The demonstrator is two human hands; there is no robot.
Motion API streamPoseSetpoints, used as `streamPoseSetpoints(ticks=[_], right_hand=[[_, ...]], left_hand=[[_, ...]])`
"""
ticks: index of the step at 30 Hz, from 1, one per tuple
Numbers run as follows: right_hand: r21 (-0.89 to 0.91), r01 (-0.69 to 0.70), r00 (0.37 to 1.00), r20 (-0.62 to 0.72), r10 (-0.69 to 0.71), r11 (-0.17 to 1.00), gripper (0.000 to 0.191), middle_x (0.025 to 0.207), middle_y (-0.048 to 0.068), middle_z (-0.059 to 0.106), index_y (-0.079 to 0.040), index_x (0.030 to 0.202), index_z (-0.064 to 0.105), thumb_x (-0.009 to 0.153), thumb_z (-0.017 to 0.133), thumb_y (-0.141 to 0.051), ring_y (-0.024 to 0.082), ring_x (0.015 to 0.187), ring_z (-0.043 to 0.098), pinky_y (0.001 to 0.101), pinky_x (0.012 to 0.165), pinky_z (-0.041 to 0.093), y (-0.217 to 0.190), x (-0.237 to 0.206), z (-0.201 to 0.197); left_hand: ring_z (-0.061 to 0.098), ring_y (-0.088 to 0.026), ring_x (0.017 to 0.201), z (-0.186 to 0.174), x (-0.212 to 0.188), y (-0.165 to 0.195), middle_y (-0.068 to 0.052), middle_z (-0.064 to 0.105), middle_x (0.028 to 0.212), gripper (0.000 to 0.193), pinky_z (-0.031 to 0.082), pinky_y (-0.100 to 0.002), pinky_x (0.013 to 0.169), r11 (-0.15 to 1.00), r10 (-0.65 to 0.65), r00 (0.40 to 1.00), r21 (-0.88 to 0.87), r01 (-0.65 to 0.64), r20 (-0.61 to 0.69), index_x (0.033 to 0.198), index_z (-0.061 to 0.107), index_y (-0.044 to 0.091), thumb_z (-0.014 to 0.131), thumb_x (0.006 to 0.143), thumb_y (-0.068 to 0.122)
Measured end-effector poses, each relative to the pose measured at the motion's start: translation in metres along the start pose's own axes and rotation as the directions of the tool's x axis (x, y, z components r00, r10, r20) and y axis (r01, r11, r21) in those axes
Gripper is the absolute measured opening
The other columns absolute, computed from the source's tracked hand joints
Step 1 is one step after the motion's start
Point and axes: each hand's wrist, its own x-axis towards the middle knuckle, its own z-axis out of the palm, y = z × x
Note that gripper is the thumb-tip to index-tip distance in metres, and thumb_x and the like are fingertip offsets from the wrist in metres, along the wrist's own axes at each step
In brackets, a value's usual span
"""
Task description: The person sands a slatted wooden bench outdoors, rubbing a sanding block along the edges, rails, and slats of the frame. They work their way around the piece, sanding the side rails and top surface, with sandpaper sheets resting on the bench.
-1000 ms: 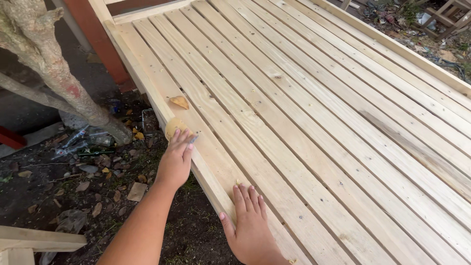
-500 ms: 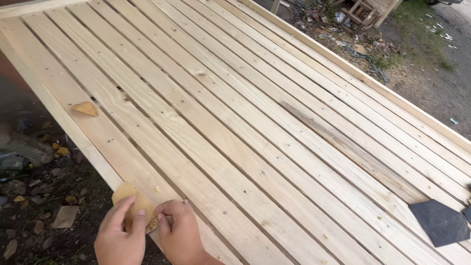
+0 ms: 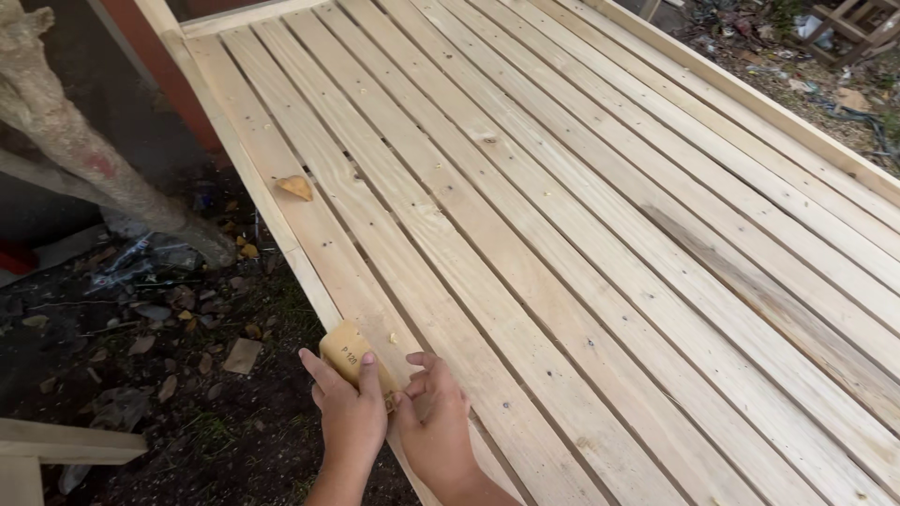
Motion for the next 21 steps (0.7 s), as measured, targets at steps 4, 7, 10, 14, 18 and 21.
streamPoseSetpoints(ticks=[4,7,10,14,18,21], right_hand=[[-0.060,-0.079,0.997,0.021,0.081,0.995,0.045,0.082,-0.004,0.066,-0.017,0.127,0.058,0.085,0.071,-0.008,0.014,0.091,0.066,0.0392,0.099,0.032,0.001,0.005,0.002],[-0.124,-0.081,0.996,0.031,0.085,0.989,0.046,0.080,-0.004,0.065,-0.018,0.127,0.058,0.084,0.071,-0.008,0.014,0.088,0.066,0.0388,0.098,0.032,0.009,0.006,0.006],[-0.185,-0.047,0.998,0.028,0.053,0.982,0.047,0.078,-0.003,0.062,-0.018,0.126,0.059,0.083,0.071,-0.006,0.015,0.089,0.065,0.0397,0.096,0.033,0.019,0.006,0.012],[-0.208,-0.003,1.000,-0.005,0.002,0.978,0.048,0.078,-0.004,0.064,-0.018,0.125,0.060,0.080,0.071,-0.004,0.015,0.092,0.065,0.0413,0.093,0.033,0.029,0.008,0.018],[-0.218,-0.012,1.000,0.012,0.015,0.976,0.040,0.089,-0.006,0.066,-0.016,0.117,0.060,0.080,0.071,-0.005,0.016,0.095,0.065,0.0426,0.093,0.033,0.030,0.009,0.020],[-0.211,-0.085,0.996,0.013,0.090,0.974,0.053,0.086,-0.002,0.068,-0.021,0.130,0.061,0.079,0.073,-0.008,0.016,0.101,0.064,0.0415,0.099,0.033,0.026,0.011,0.018]], left_hand=[[0.061,-0.041,0.123,0.009,0.001,-0.018,-0.027,0.036,0.152,0.088,0.055,-0.045,0.099,0.996,0.084,0.993,0.031,-0.082,-0.078,0.162,-0.001,0.014,0.049,0.096,0.043],[0.063,-0.040,0.124,0.012,0.009,-0.023,-0.027,0.050,0.144,0.083,0.052,-0.046,0.100,0.958,0.192,0.981,-0.212,-0.192,-0.021,0.161,0.011,0.006,0.050,0.097,0.041],[0.055,-0.044,0.129,0.009,0.020,-0.014,-0.032,0.035,0.150,0.089,0.050,-0.044,0.108,0.973,-0.039,0.986,0.230,0.001,0.160,0.160,-0.002,0.004,0.049,0.103,0.049],[0.061,-0.040,0.124,0.004,0.027,0.014,-0.026,0.034,0.151,0.089,0.058,-0.044,0.099,0.955,-0.183,0.974,0.259,0.144,0.133,0.161,-0.008,0.005,0.049,0.098,0.034],[0.068,-0.038,0.116,0.009,0.024,0.033,-0.024,0.042,0.145,0.068,0.064,-0.044,0.087,0.971,-0.196,0.980,0.138,0.196,-0.009,0.159,0.012,0.011,0.037,0.104,0.042],[0.069,-0.038,0.114,0.015,0.030,0.033,-0.021,0.047,0.143,0.065,0.062,-0.046,0.086,0.968,-0.139,0.987,0.201,0.153,-0.085,0.160,0.015,0.014,0.033,0.106,0.045]])
